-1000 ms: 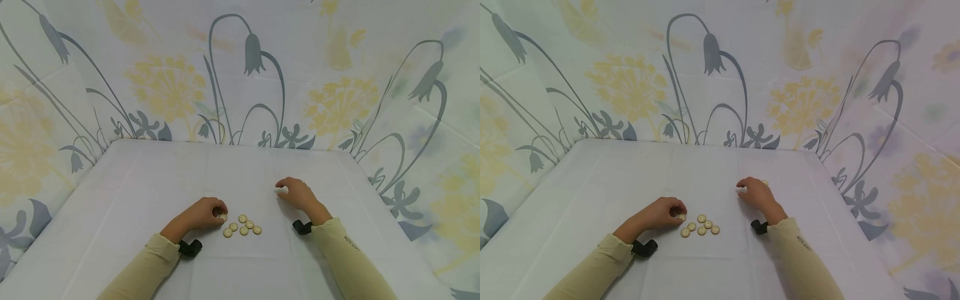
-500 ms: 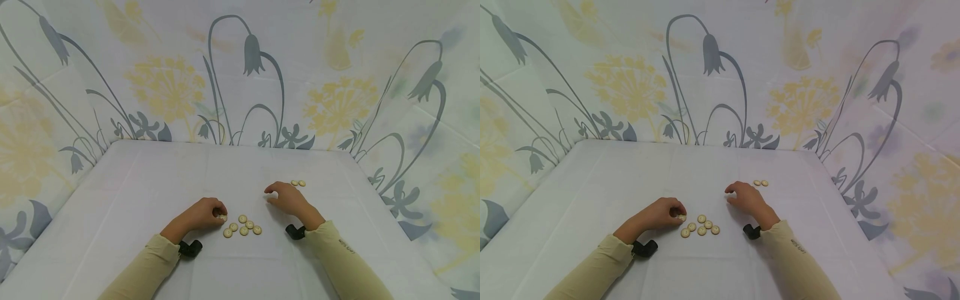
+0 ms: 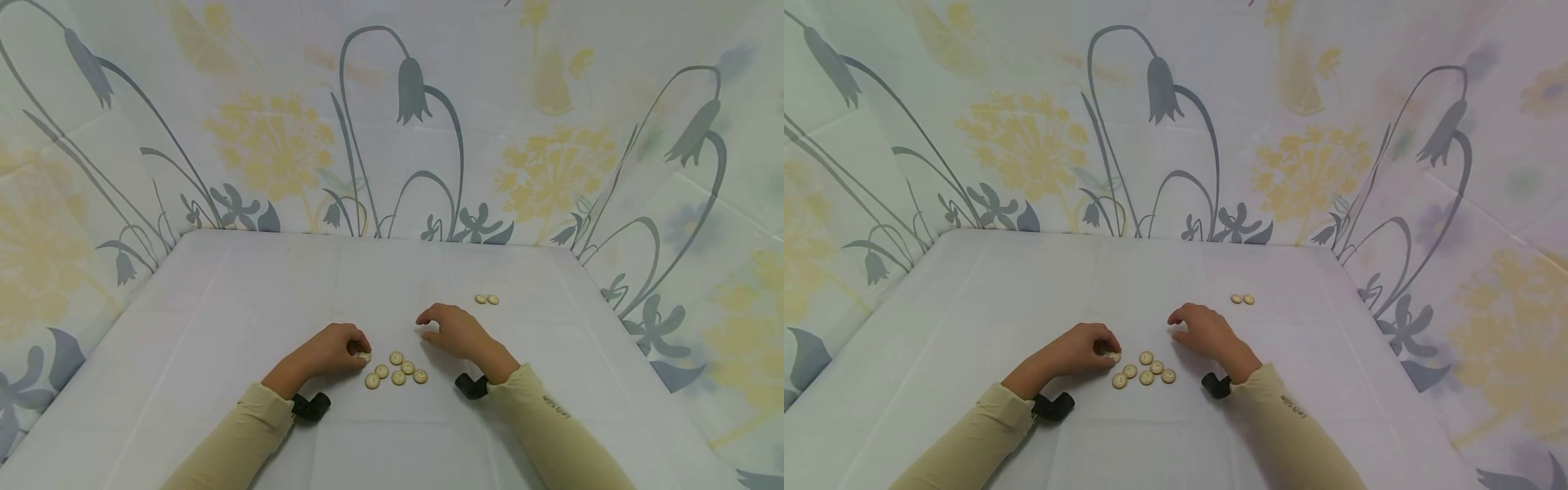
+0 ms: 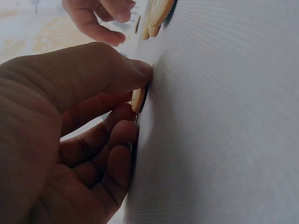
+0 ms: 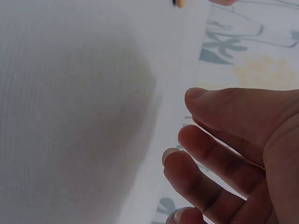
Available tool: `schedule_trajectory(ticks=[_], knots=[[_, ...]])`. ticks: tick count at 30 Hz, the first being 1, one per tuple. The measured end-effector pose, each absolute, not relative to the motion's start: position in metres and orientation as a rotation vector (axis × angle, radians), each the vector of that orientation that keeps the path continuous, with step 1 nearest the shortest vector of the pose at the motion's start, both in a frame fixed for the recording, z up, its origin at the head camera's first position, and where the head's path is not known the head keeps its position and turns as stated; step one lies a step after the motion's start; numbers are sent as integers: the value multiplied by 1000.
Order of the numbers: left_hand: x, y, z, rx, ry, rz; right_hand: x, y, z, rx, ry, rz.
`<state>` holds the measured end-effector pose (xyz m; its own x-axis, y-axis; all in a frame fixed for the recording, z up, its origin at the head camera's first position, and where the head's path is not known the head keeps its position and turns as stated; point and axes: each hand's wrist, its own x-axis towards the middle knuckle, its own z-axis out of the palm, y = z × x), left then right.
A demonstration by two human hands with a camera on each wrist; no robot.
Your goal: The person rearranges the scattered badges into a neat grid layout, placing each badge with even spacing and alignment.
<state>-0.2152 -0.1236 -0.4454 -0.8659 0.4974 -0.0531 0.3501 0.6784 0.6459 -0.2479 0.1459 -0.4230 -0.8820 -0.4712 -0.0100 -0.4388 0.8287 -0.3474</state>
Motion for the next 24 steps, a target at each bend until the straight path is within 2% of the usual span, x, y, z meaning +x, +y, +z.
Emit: schedule_trajectory(ticks=[24], knots=[[-216,-123,-445,688,2662,958,-232,121,-425,-836,2801,-527]])
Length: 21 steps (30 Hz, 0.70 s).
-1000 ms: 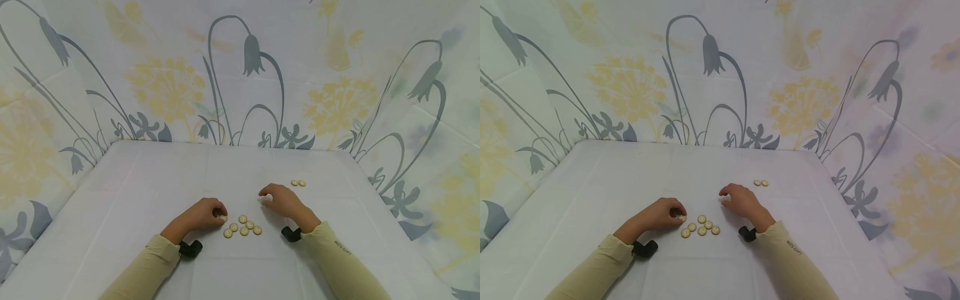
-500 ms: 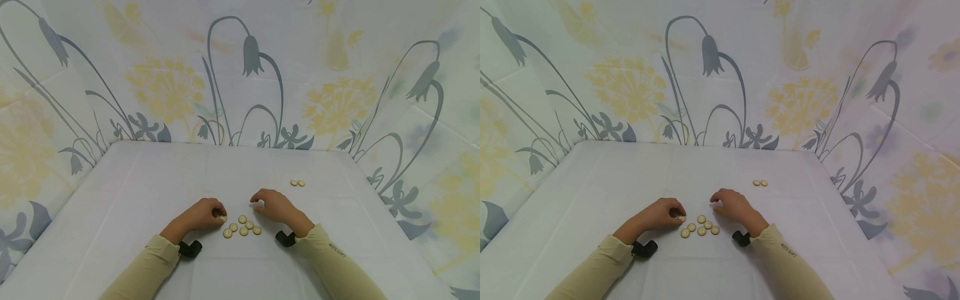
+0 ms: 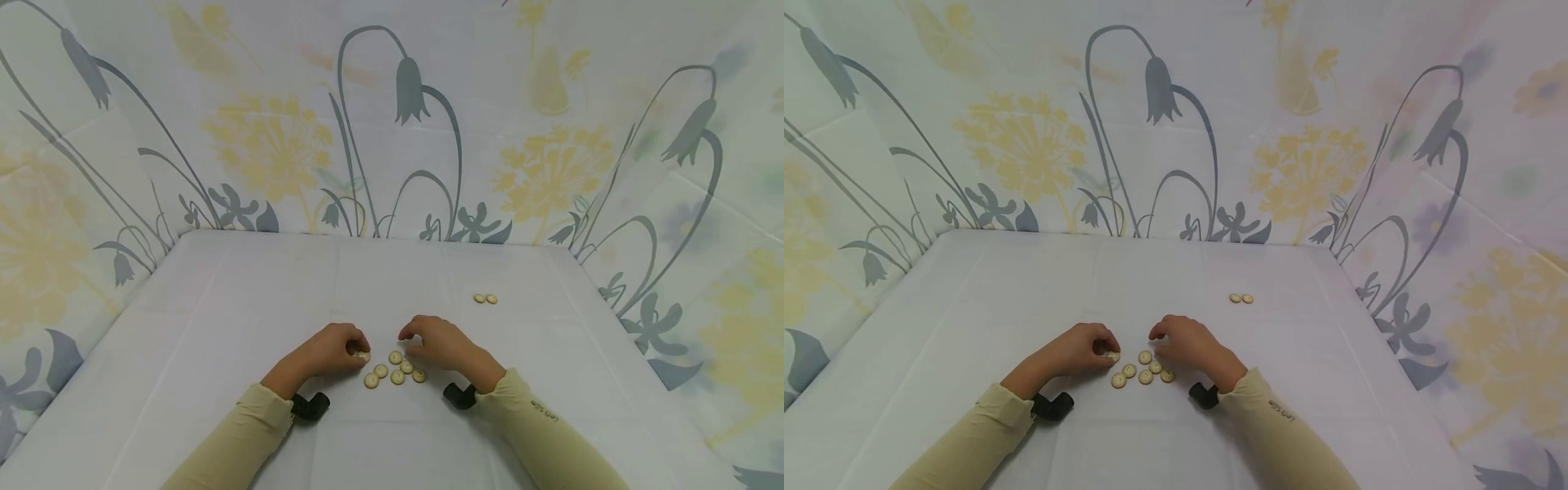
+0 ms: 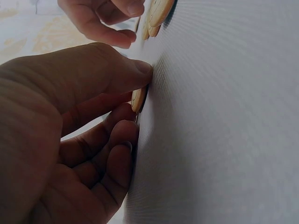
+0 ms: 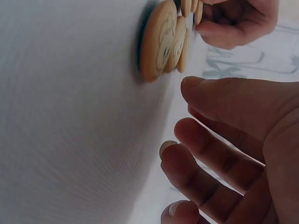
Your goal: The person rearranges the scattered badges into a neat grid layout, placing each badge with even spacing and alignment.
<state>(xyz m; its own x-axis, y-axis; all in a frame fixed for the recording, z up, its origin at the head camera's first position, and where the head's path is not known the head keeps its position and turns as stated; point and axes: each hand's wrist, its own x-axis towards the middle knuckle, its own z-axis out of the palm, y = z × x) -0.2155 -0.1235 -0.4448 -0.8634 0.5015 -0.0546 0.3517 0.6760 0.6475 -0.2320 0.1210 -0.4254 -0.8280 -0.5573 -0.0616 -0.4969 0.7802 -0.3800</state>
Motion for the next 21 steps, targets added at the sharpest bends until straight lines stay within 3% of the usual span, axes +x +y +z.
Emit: schedule_trajectory(ticks=[21], knots=[[-214,-124,-442,714,2651,967,-224,109,-427,-895,2721,-521]])
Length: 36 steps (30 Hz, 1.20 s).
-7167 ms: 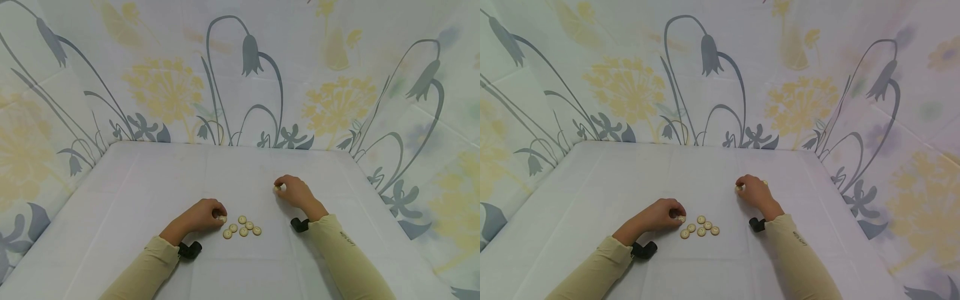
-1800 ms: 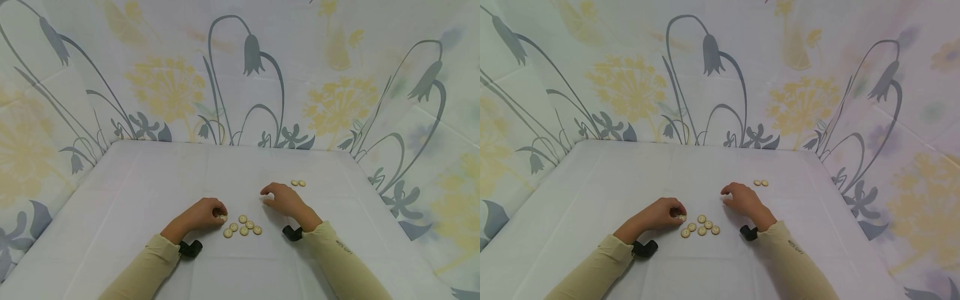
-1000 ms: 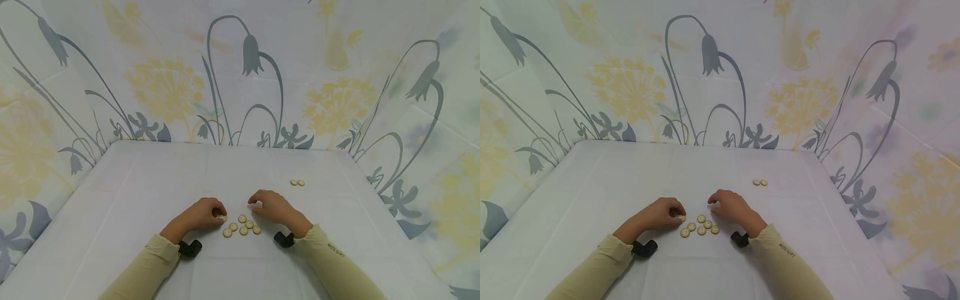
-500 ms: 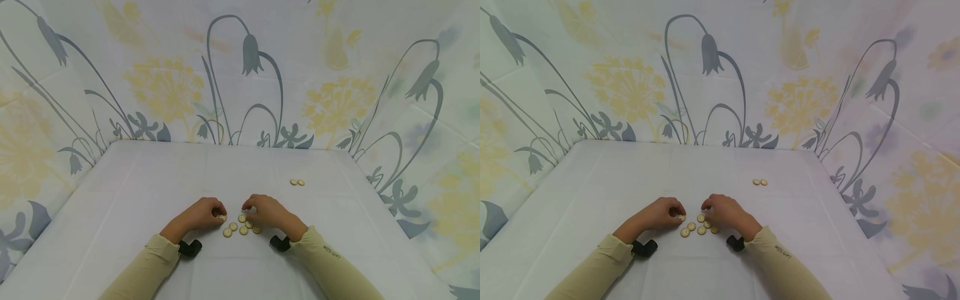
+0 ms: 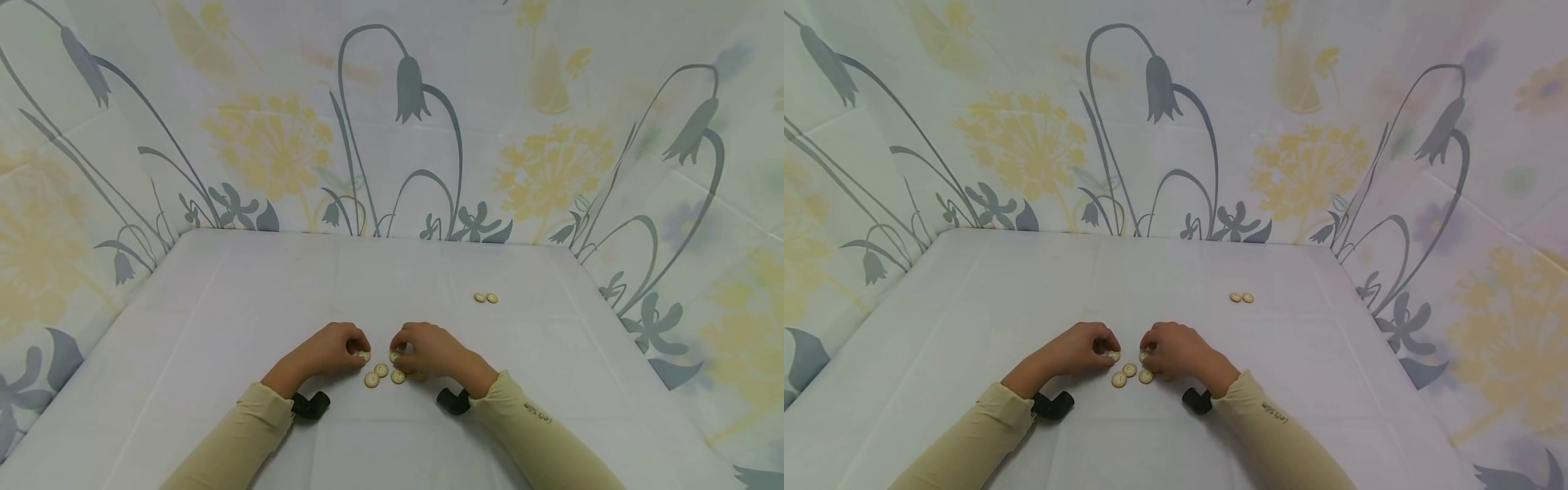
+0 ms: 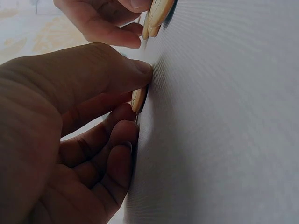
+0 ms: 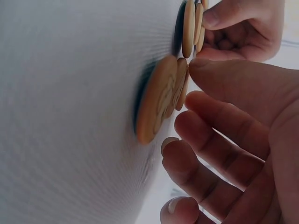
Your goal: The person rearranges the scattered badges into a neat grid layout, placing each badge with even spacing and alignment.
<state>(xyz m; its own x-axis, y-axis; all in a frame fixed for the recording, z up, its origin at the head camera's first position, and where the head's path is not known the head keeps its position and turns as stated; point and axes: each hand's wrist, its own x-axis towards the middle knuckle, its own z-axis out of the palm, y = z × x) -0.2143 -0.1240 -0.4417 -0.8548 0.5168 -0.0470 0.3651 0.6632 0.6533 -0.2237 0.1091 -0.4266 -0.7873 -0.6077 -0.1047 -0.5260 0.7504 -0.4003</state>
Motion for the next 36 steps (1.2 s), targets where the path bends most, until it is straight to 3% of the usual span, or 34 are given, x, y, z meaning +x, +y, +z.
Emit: schedule_trajectory(ticks=[36], knots=[[-215,-125,-443,735,2669,956,-227,109,-422,-861,2776,-480]])
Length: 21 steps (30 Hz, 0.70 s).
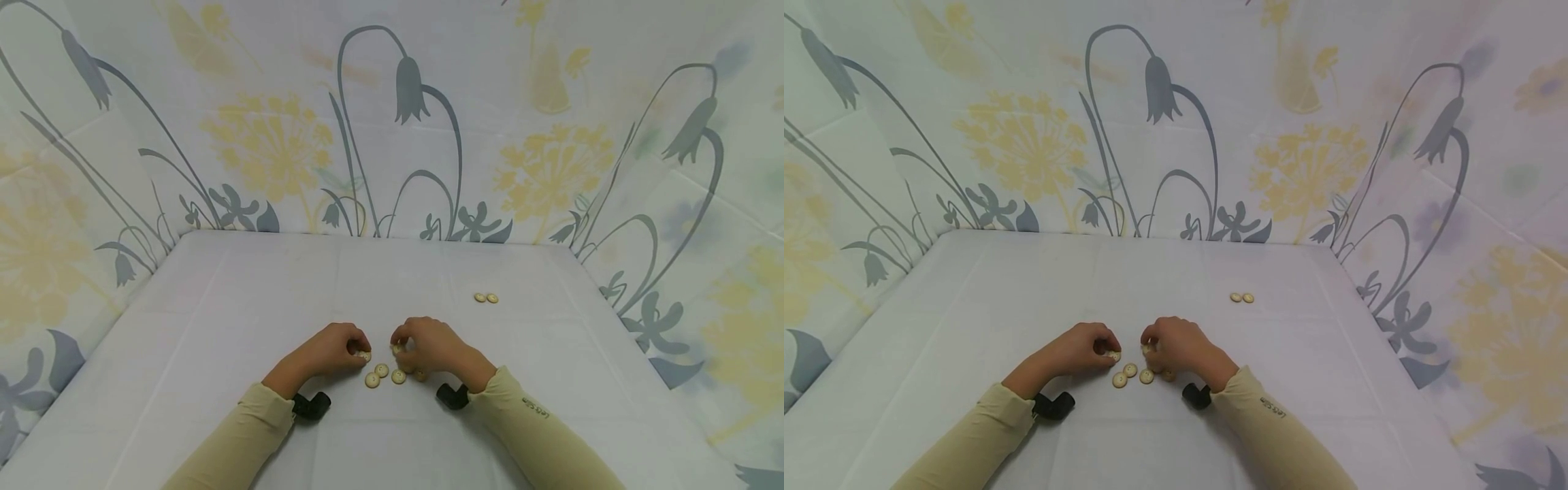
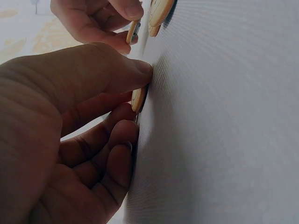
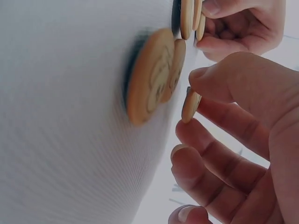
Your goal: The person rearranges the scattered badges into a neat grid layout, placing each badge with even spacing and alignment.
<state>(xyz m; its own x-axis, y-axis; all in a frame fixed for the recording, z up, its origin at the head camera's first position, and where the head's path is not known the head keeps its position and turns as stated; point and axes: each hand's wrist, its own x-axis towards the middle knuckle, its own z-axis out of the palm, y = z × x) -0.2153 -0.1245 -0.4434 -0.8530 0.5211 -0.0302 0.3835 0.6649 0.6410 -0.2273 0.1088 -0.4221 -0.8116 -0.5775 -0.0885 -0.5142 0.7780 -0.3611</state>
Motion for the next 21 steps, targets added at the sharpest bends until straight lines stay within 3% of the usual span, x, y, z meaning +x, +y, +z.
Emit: schedule_trajectory(ticks=[21], knots=[[-214,-122,-442,684,2672,955,-239,122,-423,-832,2849,-526]])
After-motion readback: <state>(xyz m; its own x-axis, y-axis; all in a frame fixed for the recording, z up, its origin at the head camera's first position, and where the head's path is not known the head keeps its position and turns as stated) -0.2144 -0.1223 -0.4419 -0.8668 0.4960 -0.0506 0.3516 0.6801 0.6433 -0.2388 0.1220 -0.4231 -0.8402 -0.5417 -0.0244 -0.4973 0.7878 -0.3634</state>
